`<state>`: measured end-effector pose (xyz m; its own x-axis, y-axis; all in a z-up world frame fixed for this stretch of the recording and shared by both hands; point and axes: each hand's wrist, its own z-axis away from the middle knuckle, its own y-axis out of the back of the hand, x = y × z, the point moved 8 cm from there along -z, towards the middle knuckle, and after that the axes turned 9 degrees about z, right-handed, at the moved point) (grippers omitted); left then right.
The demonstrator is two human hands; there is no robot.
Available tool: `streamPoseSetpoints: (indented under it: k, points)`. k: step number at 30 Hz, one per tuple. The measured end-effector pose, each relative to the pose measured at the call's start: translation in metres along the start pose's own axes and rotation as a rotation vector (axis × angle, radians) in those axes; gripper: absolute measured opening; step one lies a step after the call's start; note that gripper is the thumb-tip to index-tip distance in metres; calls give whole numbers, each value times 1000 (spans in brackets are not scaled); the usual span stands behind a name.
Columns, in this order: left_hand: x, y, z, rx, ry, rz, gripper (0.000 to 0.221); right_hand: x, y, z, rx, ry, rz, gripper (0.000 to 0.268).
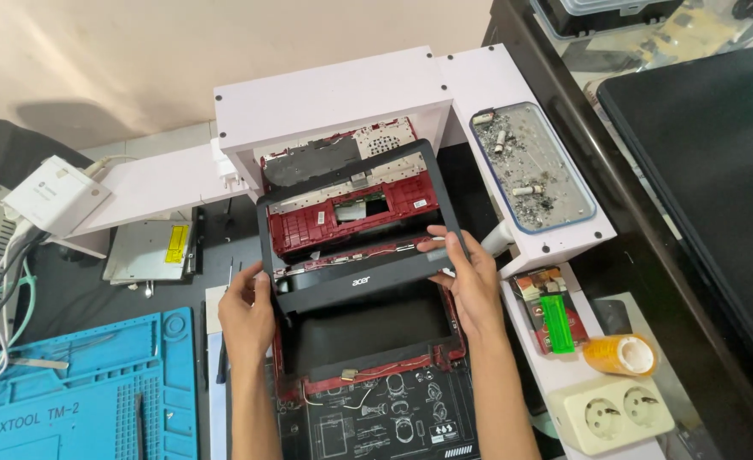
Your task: The person disassembles a red Acer laptop at a repair bench. They lift off the keyboard/palm-rest cover, set it aside, reposition the laptop base, then use a screwdriver to unscrew components around the exposed screen and chassis, handling the display panel and small screws.
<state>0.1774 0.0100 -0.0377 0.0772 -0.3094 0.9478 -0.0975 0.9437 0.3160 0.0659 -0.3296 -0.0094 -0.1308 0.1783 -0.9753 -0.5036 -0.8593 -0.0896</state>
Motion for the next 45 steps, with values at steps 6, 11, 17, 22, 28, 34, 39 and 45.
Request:
streamPoseSetpoints:
  k: [6,11,17,22,28,34,39,45]
  points:
    - [12,-13,-10,-41,-42,-50,36,-16,-7,-20,15,29,-31,42]
    - [14,-19,-17,-45,-41,-23,35,-16,-7,-28,29,29,-8,42]
    - [23,-22,-26,-12,-68,-13,38,-2,-12,-59,51,36,21,42]
    - [28,-24,-24,-12,-133,144,46,4,-11,-75,135,3,213,36]
    - [39,-35,-19,-95,-106,150,55,-37,-11,-80,400,518,692,37]
    - [38,-42,-21,-84,-79,-10,59,-26,-17,-95,426,546,816,34]
    - [39,-49,-23,-58,-310,-144,56,-2,-17,-111,278,440,682,43]
    - [46,-47,-24,-92,-340,-148,53,32,-2,-129,237,235,586,45]
